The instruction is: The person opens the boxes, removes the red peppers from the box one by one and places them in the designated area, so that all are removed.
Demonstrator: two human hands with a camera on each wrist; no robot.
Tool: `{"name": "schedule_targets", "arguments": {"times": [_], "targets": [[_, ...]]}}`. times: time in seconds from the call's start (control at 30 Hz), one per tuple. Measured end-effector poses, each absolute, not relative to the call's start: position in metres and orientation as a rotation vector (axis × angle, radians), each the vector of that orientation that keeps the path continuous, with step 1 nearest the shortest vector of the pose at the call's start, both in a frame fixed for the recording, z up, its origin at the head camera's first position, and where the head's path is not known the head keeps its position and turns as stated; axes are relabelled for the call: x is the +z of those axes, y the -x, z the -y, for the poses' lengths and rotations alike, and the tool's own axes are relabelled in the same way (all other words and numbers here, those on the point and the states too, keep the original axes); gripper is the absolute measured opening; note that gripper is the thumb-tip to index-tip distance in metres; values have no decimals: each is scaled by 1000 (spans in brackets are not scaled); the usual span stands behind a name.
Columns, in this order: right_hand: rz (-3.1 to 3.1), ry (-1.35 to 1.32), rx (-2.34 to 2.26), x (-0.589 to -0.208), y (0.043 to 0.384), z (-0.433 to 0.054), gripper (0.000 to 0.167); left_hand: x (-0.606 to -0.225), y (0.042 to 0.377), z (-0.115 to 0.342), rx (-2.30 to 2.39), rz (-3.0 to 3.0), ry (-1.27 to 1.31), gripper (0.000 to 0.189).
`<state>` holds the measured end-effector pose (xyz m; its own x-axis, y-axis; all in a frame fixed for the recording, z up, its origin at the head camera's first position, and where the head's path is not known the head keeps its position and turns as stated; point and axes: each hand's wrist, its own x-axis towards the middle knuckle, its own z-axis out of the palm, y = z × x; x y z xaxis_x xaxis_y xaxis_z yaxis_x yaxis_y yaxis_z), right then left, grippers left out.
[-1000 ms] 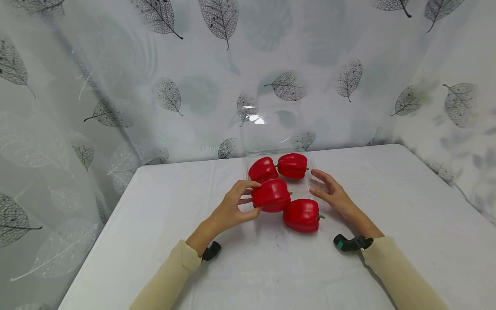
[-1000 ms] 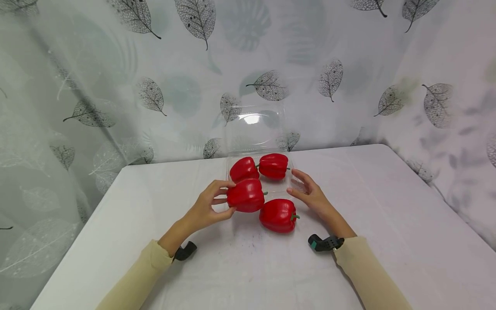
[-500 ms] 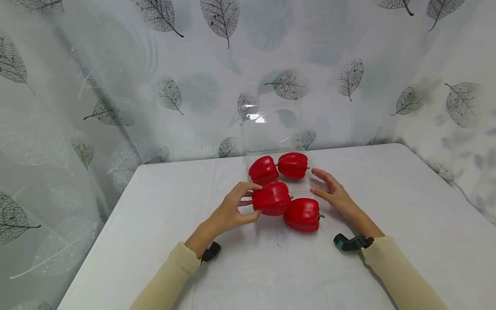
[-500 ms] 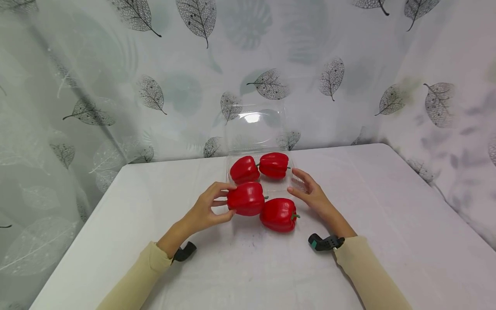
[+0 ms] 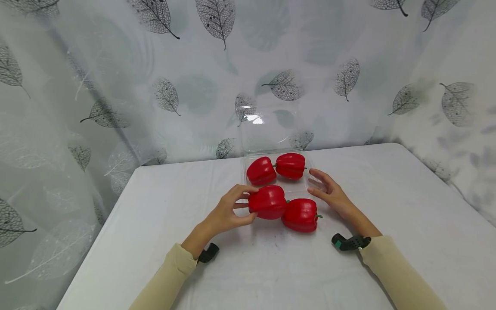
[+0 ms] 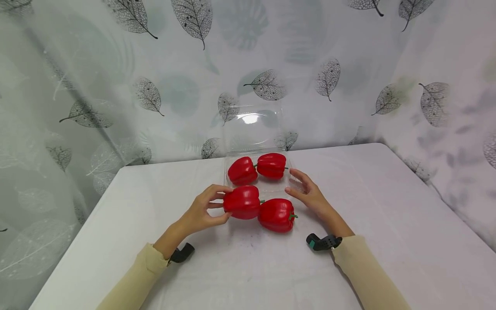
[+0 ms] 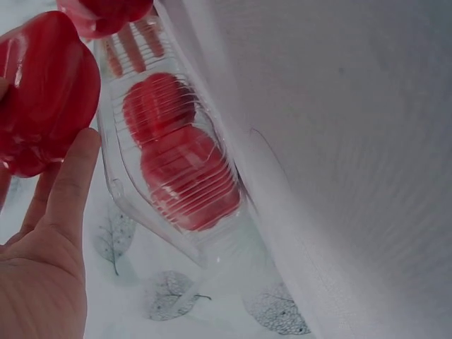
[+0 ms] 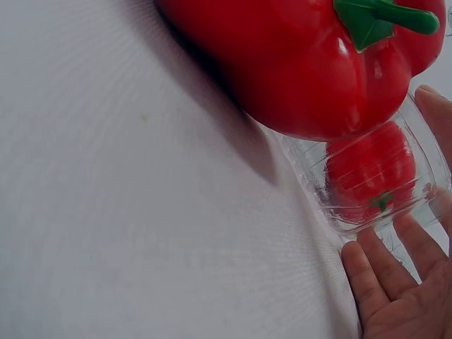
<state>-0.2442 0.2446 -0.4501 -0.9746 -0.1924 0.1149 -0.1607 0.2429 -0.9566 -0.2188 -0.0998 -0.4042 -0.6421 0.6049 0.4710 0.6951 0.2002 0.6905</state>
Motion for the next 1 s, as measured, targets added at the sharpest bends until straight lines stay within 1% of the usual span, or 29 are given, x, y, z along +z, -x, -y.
{"name": "schedule_targets", "arguments": {"times": [0.17, 0.4, 0.67, 1.0], "targets": [[-2468, 348, -1878, -449, 244, -244, 76, -400, 215, 99, -1431, 2354, 1281, 60], [-2480, 355, -1870, -449, 243, -244, 76, -378, 200, 99, -1477, 2366, 1331, 50], [-2480, 366, -1867, -450, 243, -244, 75, -382, 207, 106, -1529, 2348, 1346, 50], [-2482, 378, -1866, -449, 242, -244, 74, -387, 214, 113, -1529, 2242, 1483, 48]]}}
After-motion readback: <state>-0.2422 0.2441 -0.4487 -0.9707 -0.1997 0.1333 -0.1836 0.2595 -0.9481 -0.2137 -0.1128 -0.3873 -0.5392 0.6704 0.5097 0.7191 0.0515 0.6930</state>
